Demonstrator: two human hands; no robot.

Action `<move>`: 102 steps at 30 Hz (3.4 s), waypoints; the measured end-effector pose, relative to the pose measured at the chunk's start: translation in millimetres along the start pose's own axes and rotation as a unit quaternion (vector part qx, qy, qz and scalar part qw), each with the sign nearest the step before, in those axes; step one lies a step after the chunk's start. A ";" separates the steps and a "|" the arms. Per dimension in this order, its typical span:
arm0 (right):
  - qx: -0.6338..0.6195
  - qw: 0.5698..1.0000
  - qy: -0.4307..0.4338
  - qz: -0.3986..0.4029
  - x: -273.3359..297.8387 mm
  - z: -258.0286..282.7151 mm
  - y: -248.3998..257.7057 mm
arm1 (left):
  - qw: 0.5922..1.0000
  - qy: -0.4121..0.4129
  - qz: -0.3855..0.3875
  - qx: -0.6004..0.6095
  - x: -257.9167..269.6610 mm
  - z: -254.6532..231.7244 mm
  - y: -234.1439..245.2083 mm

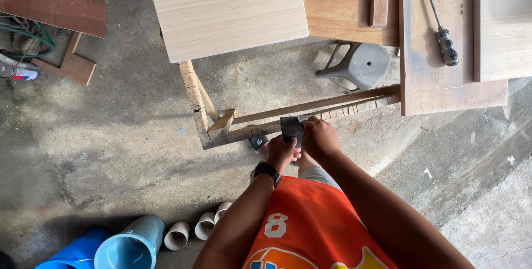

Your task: Sanding the edges of a wooden board using a piece of sandpaper to smooth the surface.

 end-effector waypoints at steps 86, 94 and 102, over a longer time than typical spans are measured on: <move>0.033 0.997 0.036 -0.051 22.8 17.0 -17.8 | 0.999 0.019 -0.011 0.044 11.7 27.1 -11.4; 0.037 0.998 0.019 -0.039 28.3 12.6 -26.0 | 1.000 0.001 0.007 0.026 4.8 27.2 -11.3; 0.037 0.999 0.008 -0.036 26.9 3.7 -32.2 | 0.999 0.015 -0.008 0.048 -2.2 36.6 -16.3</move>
Point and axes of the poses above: each hand's wrist, its own x-axis away from the middle knuckle, its own y-axis out of the back of the hand, z = x × y, the point moved 5 cm from there along -x, towards the middle knuckle, and after that the axes turned 5 degrees about y, right-handed, at the moved point
